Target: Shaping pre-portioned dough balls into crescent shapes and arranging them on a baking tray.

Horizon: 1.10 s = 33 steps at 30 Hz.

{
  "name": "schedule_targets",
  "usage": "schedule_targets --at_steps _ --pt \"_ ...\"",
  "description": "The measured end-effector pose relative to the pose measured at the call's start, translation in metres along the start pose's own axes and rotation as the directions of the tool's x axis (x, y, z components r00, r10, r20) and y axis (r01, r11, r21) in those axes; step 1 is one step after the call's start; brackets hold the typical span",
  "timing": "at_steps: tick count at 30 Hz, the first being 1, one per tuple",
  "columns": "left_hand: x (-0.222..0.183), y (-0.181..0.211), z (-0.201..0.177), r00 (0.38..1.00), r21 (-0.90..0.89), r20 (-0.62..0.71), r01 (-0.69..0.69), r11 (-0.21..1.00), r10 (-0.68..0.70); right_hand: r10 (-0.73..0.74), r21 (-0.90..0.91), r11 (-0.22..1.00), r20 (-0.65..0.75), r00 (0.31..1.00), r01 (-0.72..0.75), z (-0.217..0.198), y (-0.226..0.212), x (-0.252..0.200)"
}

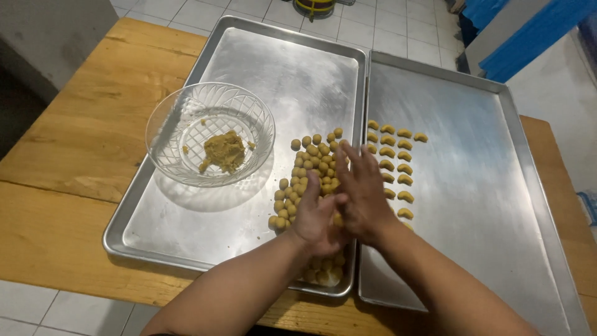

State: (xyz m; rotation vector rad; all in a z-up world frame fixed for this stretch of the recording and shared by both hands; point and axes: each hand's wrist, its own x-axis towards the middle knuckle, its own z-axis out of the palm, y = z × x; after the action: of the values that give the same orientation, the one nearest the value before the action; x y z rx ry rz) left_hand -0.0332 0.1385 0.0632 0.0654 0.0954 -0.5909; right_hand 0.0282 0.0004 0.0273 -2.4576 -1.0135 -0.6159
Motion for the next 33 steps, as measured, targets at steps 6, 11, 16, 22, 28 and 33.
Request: schedule_targets --at_steps 6,11,16,22,28,33 --pt "0.026 0.026 -0.065 0.957 -0.201 0.287 0.1 0.975 -0.039 -0.163 0.097 0.982 -0.011 0.987 0.163 0.009 -0.064 -0.021" --pt "-0.003 0.003 -0.013 0.992 0.172 0.123 -0.051 0.984 0.03 0.301 -0.009 0.954 0.086 0.95 -0.301 0.002 -0.025 -0.009" --pt "0.001 0.001 -0.02 0.991 0.069 0.128 -0.038 0.997 0.029 0.054 0.041 0.998 -0.107 0.993 -0.05 0.031 -0.042 -0.024" --pt "-0.013 0.002 0.007 0.963 0.083 0.268 -0.042 0.996 0.019 0.057 -0.231 0.97 -0.108 0.993 -0.081 0.038 -0.023 -0.031" --pt "-0.013 0.0 0.013 0.926 0.216 0.378 -0.118 0.969 0.029 0.027 -0.072 0.996 -0.231 0.972 -0.045 0.031 -0.035 -0.023" --pt "0.0 0.0 -0.017 0.914 0.194 0.401 -0.148 0.97 0.06 -0.034 0.008 0.999 -0.129 0.991 0.035 0.031 -0.053 -0.033"
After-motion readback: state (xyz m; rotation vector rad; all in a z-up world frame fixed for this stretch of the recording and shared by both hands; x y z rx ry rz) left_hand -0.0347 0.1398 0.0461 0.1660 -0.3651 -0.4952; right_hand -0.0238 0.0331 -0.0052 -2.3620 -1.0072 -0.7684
